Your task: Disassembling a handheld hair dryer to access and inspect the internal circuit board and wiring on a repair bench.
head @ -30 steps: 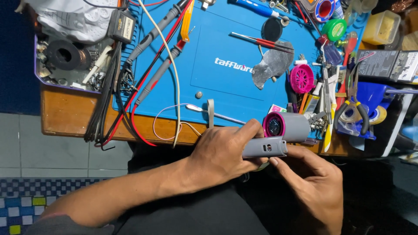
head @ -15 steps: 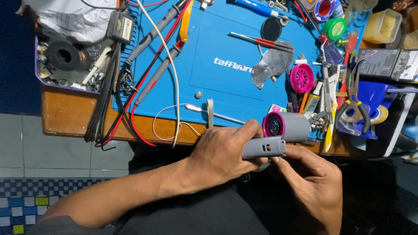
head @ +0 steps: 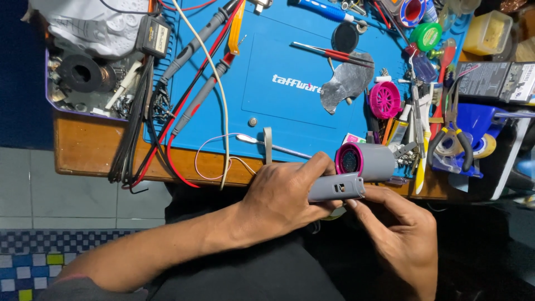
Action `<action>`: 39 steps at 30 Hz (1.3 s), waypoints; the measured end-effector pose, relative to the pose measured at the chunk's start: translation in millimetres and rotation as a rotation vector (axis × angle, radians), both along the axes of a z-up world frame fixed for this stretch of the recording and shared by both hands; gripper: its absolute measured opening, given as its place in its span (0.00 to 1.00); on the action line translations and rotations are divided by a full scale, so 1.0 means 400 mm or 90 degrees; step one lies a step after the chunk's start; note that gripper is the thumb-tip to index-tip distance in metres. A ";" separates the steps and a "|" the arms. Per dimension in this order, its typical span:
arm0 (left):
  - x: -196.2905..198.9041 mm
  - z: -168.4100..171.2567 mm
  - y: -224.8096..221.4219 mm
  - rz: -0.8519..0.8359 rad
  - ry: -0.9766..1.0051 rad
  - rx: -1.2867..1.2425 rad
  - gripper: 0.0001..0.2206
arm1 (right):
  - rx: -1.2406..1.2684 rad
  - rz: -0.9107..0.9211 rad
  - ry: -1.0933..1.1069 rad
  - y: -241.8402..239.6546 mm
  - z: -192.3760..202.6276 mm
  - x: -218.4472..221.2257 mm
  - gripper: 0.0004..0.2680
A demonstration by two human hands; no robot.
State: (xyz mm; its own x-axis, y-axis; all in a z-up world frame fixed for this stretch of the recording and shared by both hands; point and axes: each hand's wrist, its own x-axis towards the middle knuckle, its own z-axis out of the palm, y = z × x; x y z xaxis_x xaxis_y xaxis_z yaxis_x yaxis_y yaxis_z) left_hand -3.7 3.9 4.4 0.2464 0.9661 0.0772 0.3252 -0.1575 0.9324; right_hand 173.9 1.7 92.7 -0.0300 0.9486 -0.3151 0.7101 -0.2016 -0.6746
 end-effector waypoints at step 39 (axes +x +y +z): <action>0.021 0.102 0.041 0.059 -0.270 -0.467 0.19 | 0.057 -0.228 0.671 -0.132 -0.161 0.009 0.28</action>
